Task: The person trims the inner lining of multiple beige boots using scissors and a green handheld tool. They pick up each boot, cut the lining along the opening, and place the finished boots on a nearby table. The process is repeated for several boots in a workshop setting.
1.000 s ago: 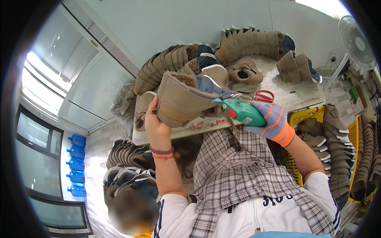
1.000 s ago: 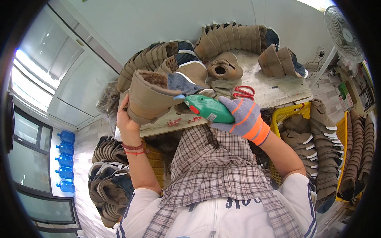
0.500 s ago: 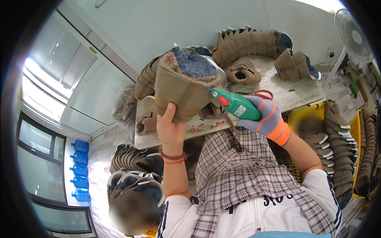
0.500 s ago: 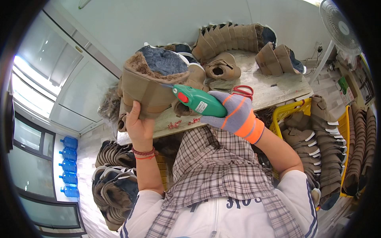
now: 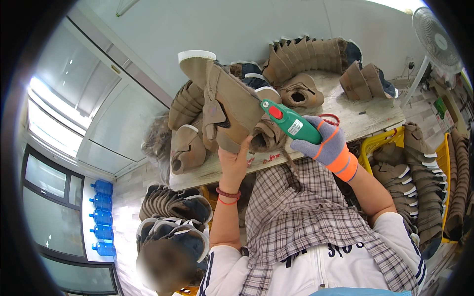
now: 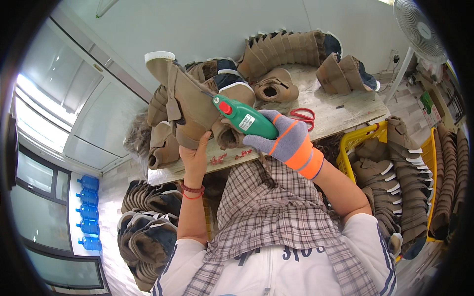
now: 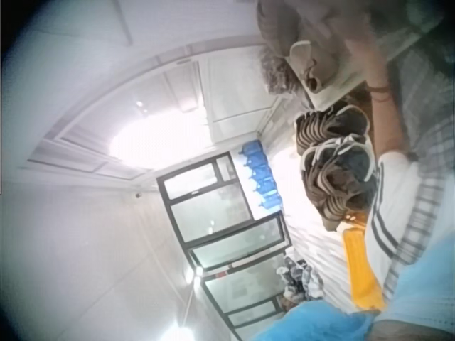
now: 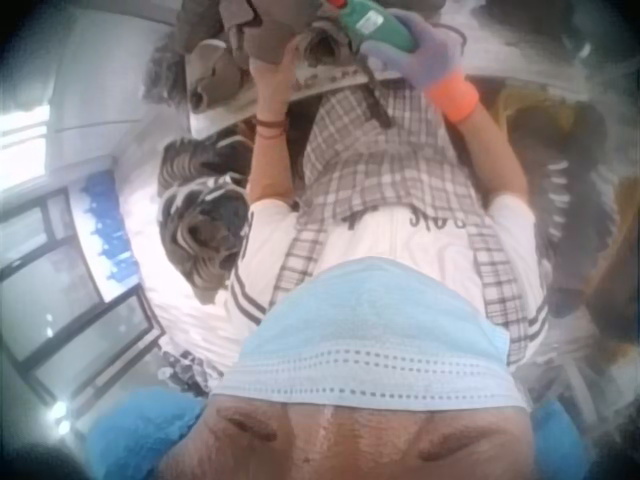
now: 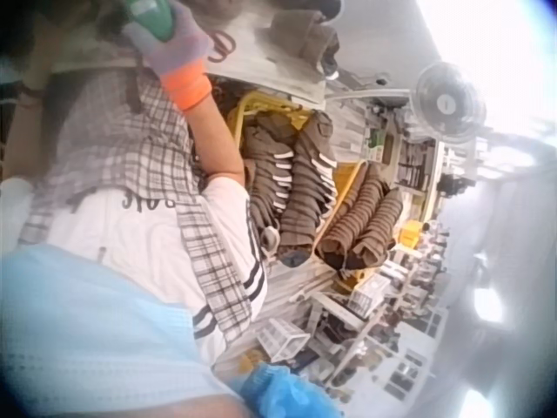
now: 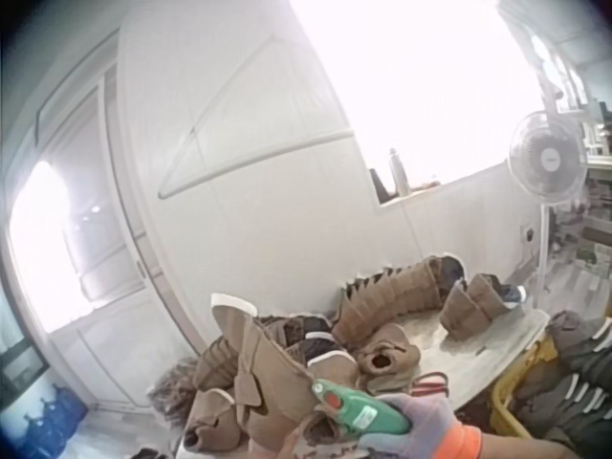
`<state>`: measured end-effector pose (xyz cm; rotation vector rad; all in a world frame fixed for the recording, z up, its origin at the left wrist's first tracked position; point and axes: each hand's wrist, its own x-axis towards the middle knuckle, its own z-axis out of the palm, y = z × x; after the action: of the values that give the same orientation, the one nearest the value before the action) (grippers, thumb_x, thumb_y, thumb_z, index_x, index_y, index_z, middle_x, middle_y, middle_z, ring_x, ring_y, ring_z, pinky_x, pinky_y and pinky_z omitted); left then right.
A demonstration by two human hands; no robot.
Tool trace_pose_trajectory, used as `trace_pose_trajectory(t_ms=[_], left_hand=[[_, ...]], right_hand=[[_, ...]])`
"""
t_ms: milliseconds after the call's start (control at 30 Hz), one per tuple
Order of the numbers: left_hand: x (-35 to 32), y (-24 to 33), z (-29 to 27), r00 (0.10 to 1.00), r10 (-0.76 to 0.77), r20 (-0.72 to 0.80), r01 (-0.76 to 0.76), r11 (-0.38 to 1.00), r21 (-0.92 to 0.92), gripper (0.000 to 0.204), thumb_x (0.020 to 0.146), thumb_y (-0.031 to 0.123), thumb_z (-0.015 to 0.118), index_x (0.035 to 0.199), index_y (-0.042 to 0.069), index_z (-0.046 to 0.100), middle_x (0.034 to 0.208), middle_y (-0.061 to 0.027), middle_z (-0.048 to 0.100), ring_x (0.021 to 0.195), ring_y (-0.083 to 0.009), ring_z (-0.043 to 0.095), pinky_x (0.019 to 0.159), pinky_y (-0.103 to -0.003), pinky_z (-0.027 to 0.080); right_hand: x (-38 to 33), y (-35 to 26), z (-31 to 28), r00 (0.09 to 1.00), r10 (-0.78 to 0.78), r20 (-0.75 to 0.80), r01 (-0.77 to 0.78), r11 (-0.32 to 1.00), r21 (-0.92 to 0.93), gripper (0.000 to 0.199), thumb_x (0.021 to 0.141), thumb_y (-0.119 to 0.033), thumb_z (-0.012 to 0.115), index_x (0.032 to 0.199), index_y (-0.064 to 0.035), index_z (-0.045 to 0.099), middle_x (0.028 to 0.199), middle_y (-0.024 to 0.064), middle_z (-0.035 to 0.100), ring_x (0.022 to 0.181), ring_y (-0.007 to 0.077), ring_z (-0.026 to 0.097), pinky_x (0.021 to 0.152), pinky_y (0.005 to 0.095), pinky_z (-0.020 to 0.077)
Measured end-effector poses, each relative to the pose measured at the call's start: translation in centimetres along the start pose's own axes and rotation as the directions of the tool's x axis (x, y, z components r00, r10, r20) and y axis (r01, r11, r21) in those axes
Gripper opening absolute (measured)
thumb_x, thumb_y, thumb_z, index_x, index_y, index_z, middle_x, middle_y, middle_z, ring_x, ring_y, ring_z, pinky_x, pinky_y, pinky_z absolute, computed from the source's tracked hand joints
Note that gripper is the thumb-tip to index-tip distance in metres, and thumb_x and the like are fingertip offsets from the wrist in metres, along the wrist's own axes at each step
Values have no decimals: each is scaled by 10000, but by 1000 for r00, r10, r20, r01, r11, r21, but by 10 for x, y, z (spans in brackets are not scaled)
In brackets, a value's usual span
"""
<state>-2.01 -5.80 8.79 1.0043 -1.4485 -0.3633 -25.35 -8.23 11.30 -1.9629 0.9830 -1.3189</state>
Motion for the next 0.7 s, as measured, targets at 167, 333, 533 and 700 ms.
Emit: trace_pose_trajectory(t_ms=[167,333,533,700], left_hand=[[-4,-9,-1,951,245,190,-304,859,413,217,791,37,605,1006,5,616,984,-150,603,955,-316,544,863,-412,400],[-21,-21,4,895,271,354,-436,701,565,243,806,46,553,1038,31,625,1072,-160,584,1009,-376,499,886,-467,368],[-33,-22,9,882,270,386,-449,732,513,285,772,27,559,1049,41,625,1115,-160,567,1032,-381,488,912,-482,348],[-46,-28,5,853,264,450,-477,744,468,315,765,13,561,1073,44,618,1149,-171,547,1090,-385,464,942,-483,330]], right_hand=[[-1,1,-1,998,54,-16,-54,999,-6,563,676,-346,781,1078,-7,581,793,89,658,671,122,629,619,252,503],[1,3,-4,965,259,29,-258,936,240,525,686,-345,777,1041,-7,589,769,39,635,651,67,570,601,221,481],[2,0,-10,936,343,75,-350,893,283,483,705,-337,762,1016,-7,596,722,9,605,609,42,530,552,202,455],[5,-2,-10,928,361,92,-370,860,353,455,714,-322,757,1002,-8,597,688,-8,583,559,34,500,495,190,416]])
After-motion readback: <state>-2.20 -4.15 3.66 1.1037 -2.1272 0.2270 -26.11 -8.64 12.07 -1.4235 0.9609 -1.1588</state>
